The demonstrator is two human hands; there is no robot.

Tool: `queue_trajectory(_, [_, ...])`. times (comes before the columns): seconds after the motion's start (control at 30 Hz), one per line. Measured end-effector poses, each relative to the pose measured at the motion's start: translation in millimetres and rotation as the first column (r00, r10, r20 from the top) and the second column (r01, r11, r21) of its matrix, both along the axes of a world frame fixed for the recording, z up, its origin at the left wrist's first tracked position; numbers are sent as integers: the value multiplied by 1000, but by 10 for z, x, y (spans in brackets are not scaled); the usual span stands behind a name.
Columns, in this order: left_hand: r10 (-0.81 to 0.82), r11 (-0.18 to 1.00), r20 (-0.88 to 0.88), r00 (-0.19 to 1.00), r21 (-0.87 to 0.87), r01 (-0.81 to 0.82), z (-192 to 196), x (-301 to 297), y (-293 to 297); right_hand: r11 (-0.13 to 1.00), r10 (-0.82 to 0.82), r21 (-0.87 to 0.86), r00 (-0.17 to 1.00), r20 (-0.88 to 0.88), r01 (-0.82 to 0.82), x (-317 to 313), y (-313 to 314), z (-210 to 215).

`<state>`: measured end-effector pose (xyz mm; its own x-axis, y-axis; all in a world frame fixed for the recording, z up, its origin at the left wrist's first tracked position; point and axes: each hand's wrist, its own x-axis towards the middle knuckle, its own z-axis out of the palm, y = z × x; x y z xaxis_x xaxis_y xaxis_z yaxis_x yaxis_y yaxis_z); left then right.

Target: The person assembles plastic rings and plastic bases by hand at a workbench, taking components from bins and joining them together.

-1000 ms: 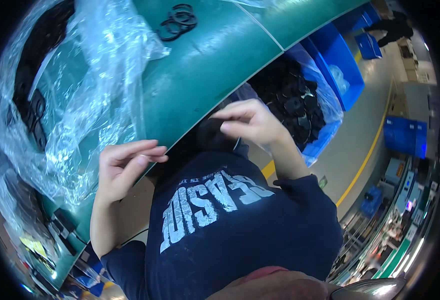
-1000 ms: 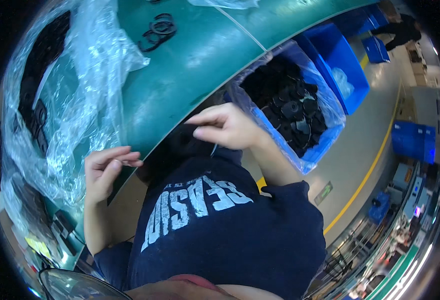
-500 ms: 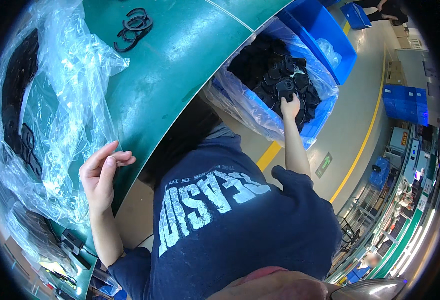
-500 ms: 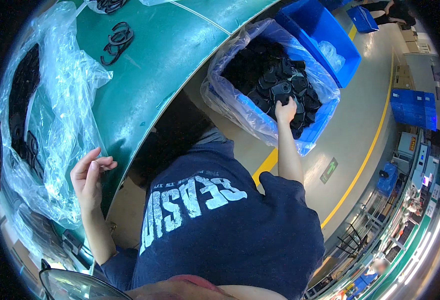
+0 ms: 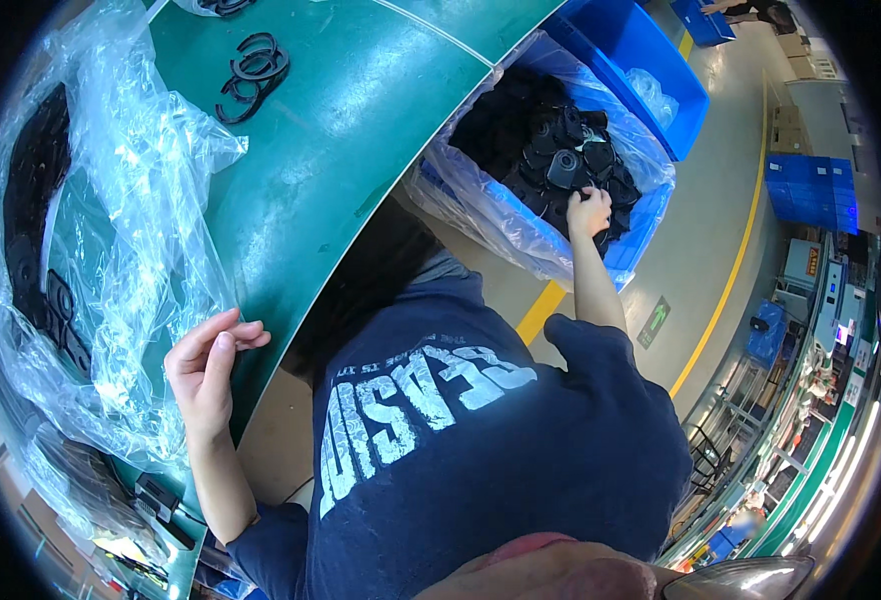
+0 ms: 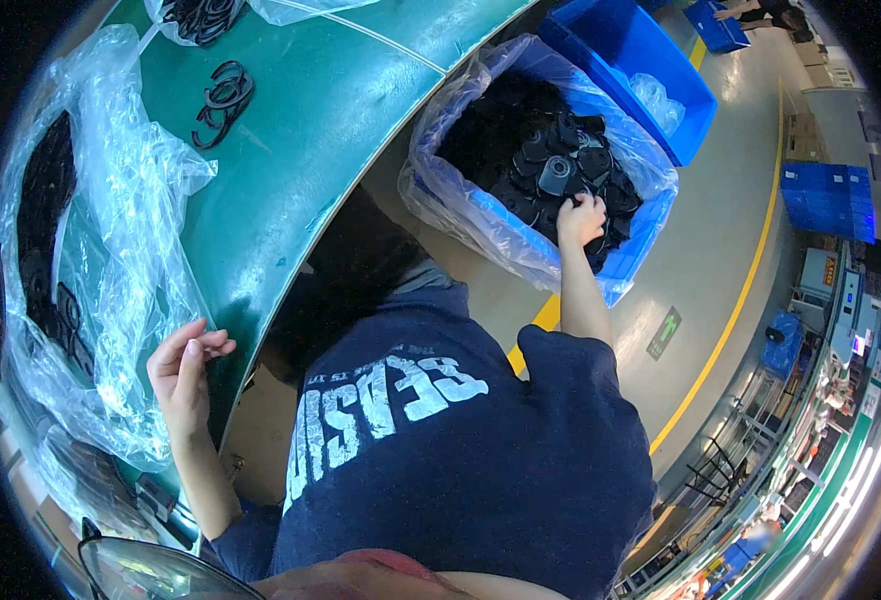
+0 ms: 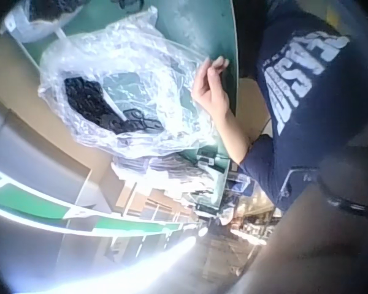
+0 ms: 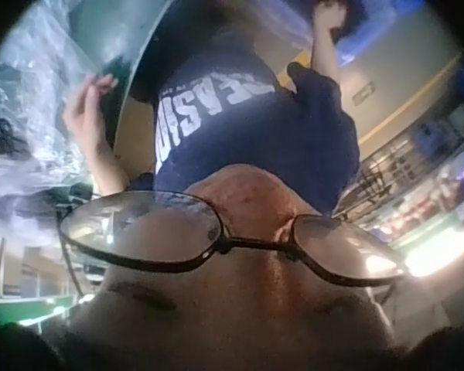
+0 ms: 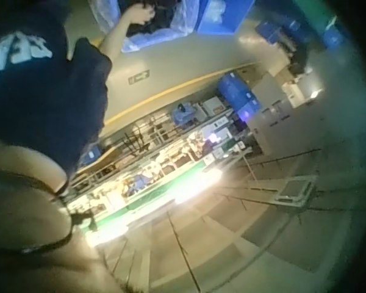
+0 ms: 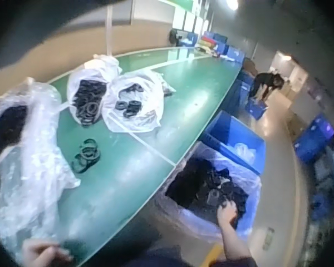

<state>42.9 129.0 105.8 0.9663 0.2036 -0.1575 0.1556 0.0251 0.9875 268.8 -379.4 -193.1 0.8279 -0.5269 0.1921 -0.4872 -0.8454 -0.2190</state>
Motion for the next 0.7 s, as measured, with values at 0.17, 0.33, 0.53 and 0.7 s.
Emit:
queue_trajectory(0.17, [-11,1000,-7,1000,-4,11,-6,18,6,996,-69,54,986,-150,78,-218,-226,38])
queue_trajectory(0.33, [-20,1000,5,1000,2,20,4,3,6,992,28,128,996,-82,-17,-364,-444,-120])
queue_trajectory(0.53, [-18,1000,-5,1000,21,18,47,-9,-19,1000,17,15,988,-152,-15,-367,-317,34])
queue_trajectory(0.7, [-20,1000,-11,1000,18,21,39,-2,-23,965,-164,165,960,-226,204,-305,-343,138])
